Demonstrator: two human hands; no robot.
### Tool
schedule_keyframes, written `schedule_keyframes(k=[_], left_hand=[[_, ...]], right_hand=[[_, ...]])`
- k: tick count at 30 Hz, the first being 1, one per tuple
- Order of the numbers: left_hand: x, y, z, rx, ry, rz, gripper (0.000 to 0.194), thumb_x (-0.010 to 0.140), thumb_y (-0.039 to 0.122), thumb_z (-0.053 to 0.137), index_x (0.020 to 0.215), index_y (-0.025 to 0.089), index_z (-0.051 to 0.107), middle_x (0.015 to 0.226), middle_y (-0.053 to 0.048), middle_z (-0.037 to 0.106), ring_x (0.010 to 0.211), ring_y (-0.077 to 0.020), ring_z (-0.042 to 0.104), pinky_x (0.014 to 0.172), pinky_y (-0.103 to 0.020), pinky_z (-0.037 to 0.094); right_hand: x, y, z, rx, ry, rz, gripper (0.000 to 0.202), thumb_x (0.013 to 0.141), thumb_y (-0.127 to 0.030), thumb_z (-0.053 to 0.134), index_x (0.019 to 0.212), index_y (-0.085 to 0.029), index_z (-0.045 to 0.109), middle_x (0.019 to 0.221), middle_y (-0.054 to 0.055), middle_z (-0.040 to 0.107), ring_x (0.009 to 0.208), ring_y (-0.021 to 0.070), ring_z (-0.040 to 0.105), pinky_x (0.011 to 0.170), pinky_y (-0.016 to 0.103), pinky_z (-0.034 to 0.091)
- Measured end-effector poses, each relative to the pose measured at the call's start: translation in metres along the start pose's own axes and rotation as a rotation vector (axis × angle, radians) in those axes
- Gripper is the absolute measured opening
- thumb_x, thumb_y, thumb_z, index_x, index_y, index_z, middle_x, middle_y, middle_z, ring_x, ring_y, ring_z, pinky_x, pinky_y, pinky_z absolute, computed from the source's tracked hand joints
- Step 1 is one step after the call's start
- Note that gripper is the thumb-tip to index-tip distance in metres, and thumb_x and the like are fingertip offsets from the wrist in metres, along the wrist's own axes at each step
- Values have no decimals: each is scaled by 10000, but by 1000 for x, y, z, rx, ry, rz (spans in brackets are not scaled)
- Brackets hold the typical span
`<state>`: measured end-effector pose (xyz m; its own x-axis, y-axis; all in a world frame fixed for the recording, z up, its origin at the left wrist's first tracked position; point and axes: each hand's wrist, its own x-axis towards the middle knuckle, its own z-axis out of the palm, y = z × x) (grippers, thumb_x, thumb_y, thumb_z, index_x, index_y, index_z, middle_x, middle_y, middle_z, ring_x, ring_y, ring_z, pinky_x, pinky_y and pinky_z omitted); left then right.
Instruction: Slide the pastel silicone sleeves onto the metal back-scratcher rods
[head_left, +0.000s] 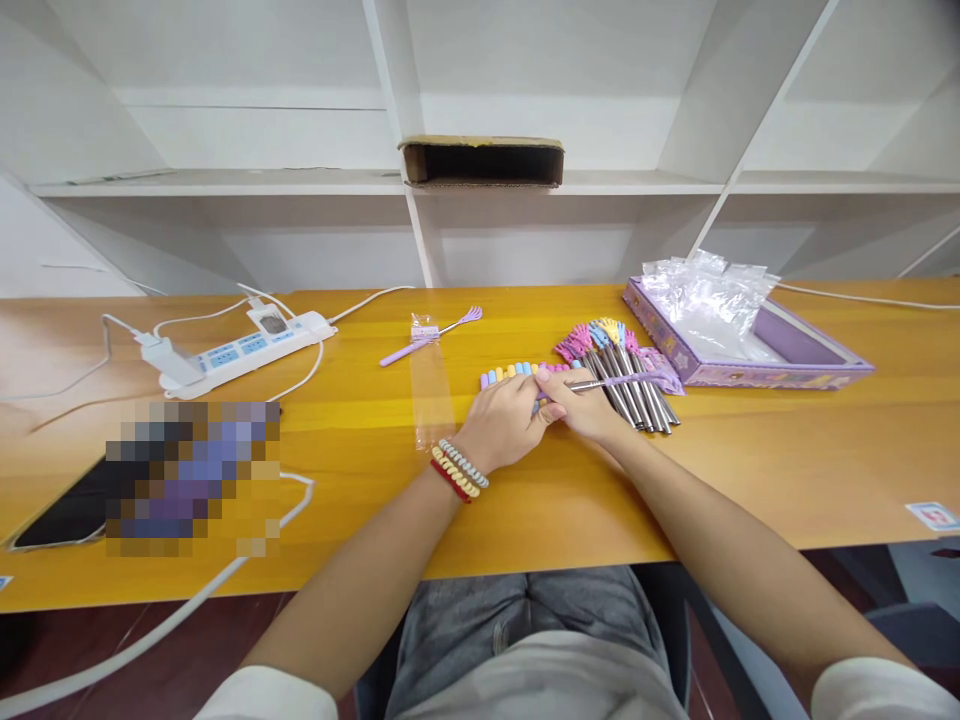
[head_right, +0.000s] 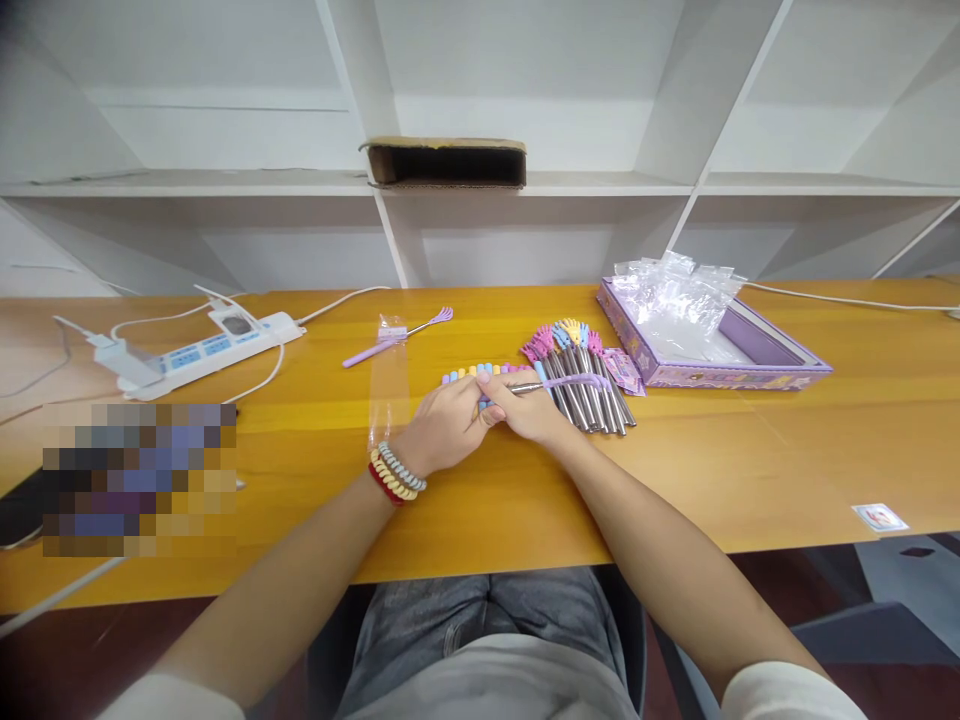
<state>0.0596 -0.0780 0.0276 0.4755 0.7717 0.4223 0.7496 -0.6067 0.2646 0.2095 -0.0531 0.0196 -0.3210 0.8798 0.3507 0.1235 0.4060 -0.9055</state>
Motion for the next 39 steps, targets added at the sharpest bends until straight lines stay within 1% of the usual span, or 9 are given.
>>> schedule_keyframes(k=[4, 8, 16, 21, 25, 29, 32, 34, 39], left_hand=[[3, 3, -4, 78, -66, -156, 534, 885, 626, 354, 968, 192, 654, 866, -101, 682, 809, -261, 636, 678, -345, 437], [5, 7, -6, 162, -82, -264, 598, 825, 703, 383, 808, 188, 685, 726, -117, 660, 731, -266, 633, 616, -330, 408], [10, 2, -15, 123, -134, -417, 638, 676, 812, 472, 668, 198, 647, 638, -92, 622, 676, -264, 624, 538, -301, 346], [5, -1, -13, 125, -54, -309, 595, 713, 774, 486, 672, 191, 594, 678, -81, 626, 700, -246, 612, 582, -309, 367], [-1, -1, -6, 17, 73, -112, 507, 805, 678, 480, 862, 187, 595, 838, -72, 656, 785, -218, 606, 679, -315, 416], [-2, 1, -1, -6, 96, -4, 487, 883, 595, 420, 1025, 157, 581, 918, -86, 637, 861, -230, 595, 753, -339, 435], [-1, 0, 1, 12, 120, 19, 511, 899, 576, 399, 1064, 128, 580, 958, -105, 632, 915, -239, 588, 822, -353, 429], [-1, -2, 0, 19, 122, 21, 511, 897, 582, 399, 1036, 133, 599, 949, -100, 644, 915, -234, 594, 827, -345, 422], [0, -6, -4, 81, 12, -107, 512, 817, 679, 455, 823, 211, 662, 771, -43, 669, 759, -204, 617, 644, -301, 371]], right_hand=[[-1, 1, 2, 35, 12, 44, 516, 831, -547, 520, 482, -170, 478, 479, -19, 421, 479, 84, 333, 479, 249, 277], [0, -1, 3, 69, 52, 83, 496, 807, -532, 548, 469, -173, 498, 453, -22, 406, 469, 87, 338, 487, 252, 291], [-2, -8, 5, 99, 92, 57, 541, 804, -495, 538, 410, -190, 327, 427, -37, 293, 449, 75, 263, 466, 261, 233], [-1, -5, 6, 108, 80, 29, 540, 804, -497, 559, 442, -186, 307, 461, -45, 259, 470, 72, 230, 471, 258, 209], [0, -3, 6, 205, -15, 90, 520, 780, -509, 597, 468, -186, 334, 472, -53, 260, 474, 74, 226, 464, 254, 185], [1, -2, 7, 256, 0, 98, 517, 768, -513, 617, 471, -185, 349, 481, -53, 285, 490, 79, 250, 482, 254, 208], [3, -1, 5, 223, 27, 83, 511, 782, -523, 601, 471, -179, 387, 485, -47, 309, 501, 83, 274, 498, 256, 229], [3, 1, 3, 171, -20, 71, 514, 802, -531, 572, 470, -175, 408, 478, -45, 317, 498, 83, 283, 502, 258, 233], [-2, 8, -1, 84, -180, 126, 509, 863, -512, 467, 488, -172, 411, 487, -36, 358, 495, 82, 303, 496, 257, 222]])
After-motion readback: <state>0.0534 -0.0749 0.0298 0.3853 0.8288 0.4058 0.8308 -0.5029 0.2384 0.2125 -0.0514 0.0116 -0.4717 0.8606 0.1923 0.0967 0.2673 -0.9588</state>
